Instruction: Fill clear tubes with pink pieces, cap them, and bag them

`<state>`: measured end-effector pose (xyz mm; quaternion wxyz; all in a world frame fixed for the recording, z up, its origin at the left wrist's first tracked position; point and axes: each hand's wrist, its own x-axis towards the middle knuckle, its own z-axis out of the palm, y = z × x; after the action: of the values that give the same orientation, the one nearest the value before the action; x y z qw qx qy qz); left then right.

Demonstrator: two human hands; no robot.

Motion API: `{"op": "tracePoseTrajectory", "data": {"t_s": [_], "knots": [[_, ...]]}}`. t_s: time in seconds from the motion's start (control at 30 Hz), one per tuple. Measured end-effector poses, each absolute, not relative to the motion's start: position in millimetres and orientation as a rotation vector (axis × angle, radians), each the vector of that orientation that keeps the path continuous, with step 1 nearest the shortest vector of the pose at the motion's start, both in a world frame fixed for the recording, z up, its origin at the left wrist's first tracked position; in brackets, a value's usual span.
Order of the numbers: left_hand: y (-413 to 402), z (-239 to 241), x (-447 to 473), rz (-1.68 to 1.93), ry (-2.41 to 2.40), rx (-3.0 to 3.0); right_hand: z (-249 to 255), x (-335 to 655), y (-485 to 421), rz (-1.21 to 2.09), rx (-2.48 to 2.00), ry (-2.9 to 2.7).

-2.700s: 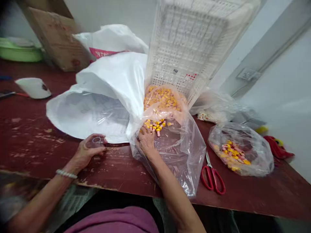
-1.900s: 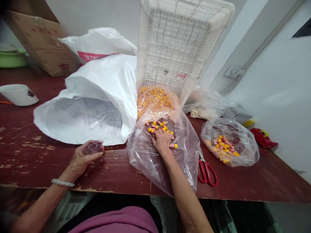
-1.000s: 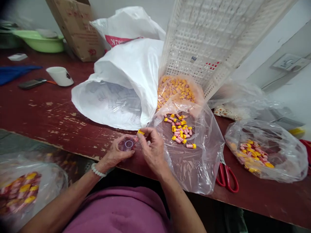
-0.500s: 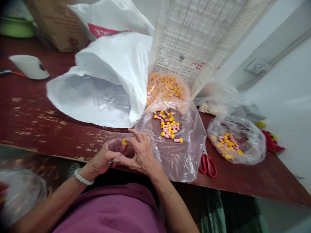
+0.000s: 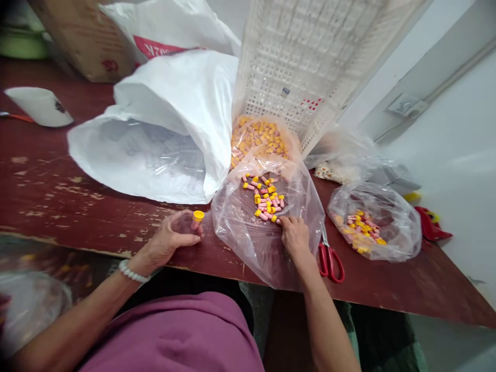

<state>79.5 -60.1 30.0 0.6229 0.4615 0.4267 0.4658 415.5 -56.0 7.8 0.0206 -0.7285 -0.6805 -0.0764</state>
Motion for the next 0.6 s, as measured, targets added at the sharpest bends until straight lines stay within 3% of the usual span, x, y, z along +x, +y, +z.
{"op": "tracePoseTrajectory", "data": {"t_s": [0.17, 0.33, 0.6], "knots": [[-58.5, 23.8, 86.5, 1.04, 1.037, 1.344, 33.2, 374.6, -68.9, -0.042, -1.823, -1.822], [-61.2, 25.4, 87.5, 0.971, 1.075, 1.593, 75.0, 287.0, -89.3, 0.35, -1.177, -2.034], [-63.1, 21.4, 88.9, 1.007, 1.104, 1.717, 75.8, 261.2, -91.1, 0.296, -1.115, -2.089]]}}
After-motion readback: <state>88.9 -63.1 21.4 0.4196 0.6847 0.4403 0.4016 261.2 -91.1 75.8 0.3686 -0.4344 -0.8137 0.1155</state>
